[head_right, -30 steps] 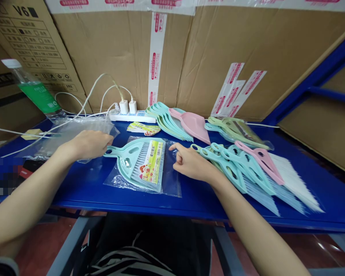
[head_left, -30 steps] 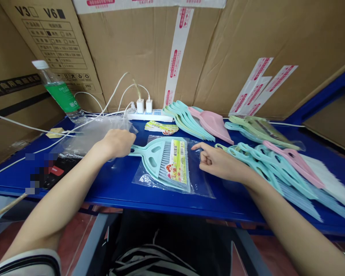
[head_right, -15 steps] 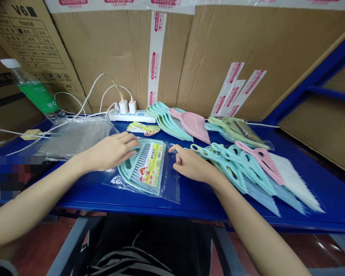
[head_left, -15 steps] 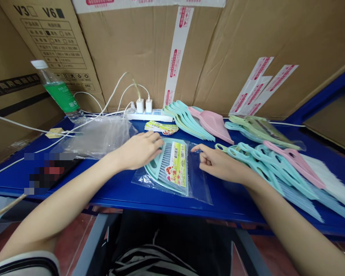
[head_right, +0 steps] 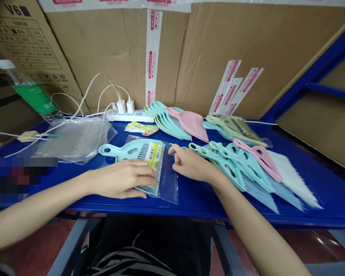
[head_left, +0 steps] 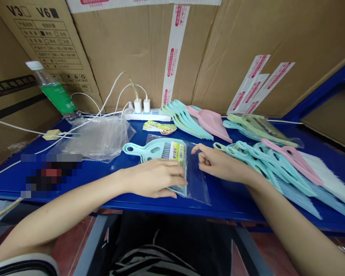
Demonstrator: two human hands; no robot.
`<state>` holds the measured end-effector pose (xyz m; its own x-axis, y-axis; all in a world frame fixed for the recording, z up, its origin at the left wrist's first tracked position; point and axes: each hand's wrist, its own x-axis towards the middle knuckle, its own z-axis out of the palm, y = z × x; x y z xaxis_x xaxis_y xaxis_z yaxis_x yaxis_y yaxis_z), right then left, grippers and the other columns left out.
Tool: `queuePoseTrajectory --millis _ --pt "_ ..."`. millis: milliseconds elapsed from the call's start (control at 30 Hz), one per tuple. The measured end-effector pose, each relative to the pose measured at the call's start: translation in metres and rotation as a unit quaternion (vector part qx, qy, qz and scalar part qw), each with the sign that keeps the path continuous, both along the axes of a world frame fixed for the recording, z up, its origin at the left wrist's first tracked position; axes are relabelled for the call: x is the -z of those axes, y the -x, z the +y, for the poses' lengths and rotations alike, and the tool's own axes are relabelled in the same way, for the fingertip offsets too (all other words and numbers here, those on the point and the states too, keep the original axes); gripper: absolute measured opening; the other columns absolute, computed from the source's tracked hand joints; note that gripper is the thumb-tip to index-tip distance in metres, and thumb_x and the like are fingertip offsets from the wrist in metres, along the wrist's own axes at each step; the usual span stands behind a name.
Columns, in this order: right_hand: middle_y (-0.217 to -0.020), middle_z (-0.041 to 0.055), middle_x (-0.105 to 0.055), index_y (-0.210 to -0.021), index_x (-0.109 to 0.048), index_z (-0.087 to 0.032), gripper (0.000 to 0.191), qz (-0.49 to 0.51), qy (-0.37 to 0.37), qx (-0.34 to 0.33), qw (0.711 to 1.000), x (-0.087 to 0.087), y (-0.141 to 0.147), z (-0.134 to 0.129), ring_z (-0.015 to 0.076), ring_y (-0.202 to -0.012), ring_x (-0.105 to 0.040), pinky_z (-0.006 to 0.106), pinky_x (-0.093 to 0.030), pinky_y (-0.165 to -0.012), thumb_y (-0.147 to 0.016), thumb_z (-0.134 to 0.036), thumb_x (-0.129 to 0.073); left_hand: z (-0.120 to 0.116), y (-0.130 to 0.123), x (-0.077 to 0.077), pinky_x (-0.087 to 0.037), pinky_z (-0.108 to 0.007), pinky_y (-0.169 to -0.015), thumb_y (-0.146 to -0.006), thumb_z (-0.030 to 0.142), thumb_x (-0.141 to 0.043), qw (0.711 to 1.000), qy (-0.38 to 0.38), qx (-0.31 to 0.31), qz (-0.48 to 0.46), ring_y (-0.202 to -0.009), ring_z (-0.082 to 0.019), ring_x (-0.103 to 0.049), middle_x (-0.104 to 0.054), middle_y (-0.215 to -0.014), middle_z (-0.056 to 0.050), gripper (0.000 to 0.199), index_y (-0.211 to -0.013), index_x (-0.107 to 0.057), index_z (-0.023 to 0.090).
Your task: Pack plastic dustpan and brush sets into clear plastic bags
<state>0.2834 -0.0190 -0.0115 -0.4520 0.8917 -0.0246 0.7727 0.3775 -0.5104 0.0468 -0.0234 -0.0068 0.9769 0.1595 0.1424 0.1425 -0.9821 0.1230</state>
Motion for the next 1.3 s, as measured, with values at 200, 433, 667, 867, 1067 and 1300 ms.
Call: queuePoseTrajectory --millis 200,433,667,867,1067,1300 --pt "-0.051 -0.0086 -0.044 -0.084 -0.046 -0.026 0.011 -0.005 0.027 -0.072 0.997 -0.01 -0.007 -0.003 0.0142 -0.046 -0.041 0.028 -0.033 -0.052 -0.076 -0.019 -0.044 0.003 0.004 -0.008 -0.048 -0.028 -0.083 -0.089 0.014 -0.062 0.994 0.106 -0.002 0.005 -0.098 -0.019 -0.063 -0.071 -0.109 -0.006 0.02 -0.108 -0.065 0.017" --pt "-0.058 -0.0032 -0.048 -0.084 -0.052 -0.024 0.011 0.013 -0.101 -0.024 0.995 -0.017 -0.006 0.018 0.017 -0.055 -0.049 0.03 -0.039 -0.057 -0.084 -0.03 -0.043 0.009 0.008 -0.012 -0.051 -0.029 -0.088 -0.085 0.002 -0.058 0.982 0.19 0.0 0.01 -0.1 -0.017 -0.066 -0.074 -0.105 -0.004 0.027 -0.099 -0.071 0.021" --pt "-0.079 0.0057 -0.065 -0.1 -0.062 -0.022 0.027 -0.083 -0.091 -0.042 0.991 -0.009 -0.001 0.043 0.0243 -0.077 -0.061 0.034 -0.046 -0.066 -0.082 -0.041 -0.055 0.01 0.011 -0.018 -0.052 -0.032 -0.09 -0.08 -0.004 -0.054 0.973 0.231 -0.007 0.026 -0.097 -0.017 -0.069 -0.076 -0.1 -0.003 0.037 -0.092 -0.075 0.024" --pt "-0.087 0.0056 -0.068 -0.133 -0.053 -0.021 0.062 -0.032 -0.046 -0.048 0.997 -0.002 -0.011 0.031 0.0258 -0.083 -0.064 0.033 -0.047 -0.066 -0.078 -0.047 -0.063 0.013 0.016 -0.021 -0.051 -0.033 -0.092 -0.076 -0.008 -0.05 0.973 0.225 -0.007 0.043 -0.091 -0.016 -0.068 -0.075 -0.091 -0.002 0.039 -0.083 -0.072 0.024" --pt "-0.106 0.0063 -0.071 -0.146 -0.045 -0.029 0.075 -0.027 -0.029 -0.056 0.998 -0.005 -0.009 0.021 0.0307 -0.102 -0.063 0.038 -0.049 -0.078 -0.077 -0.049 -0.067 0.021 0.024 -0.025 -0.05 -0.025 -0.082 -0.072 -0.01 -0.049 0.976 0.209 -0.012 0.063 -0.085 -0.014 -0.065 -0.072 -0.083 -0.001 0.035 -0.075 -0.066 0.02" --pt "-0.058 -0.0019 -0.06 -0.149 -0.042 -0.024 0.092 -0.098 -0.043 -0.032 0.994 -0.011 -0.004 0.01 0.0249 -0.061 -0.059 0.031 -0.042 -0.057 -0.068 -0.051 -0.076 0.034 0.035 -0.024 -0.05 -0.024 -0.076 -0.069 -0.009 -0.048 0.967 0.239 -0.049 0.07 -0.08 -0.013 -0.065 -0.072 -0.082 -0.001 0.033 -0.074 -0.066 0.018"
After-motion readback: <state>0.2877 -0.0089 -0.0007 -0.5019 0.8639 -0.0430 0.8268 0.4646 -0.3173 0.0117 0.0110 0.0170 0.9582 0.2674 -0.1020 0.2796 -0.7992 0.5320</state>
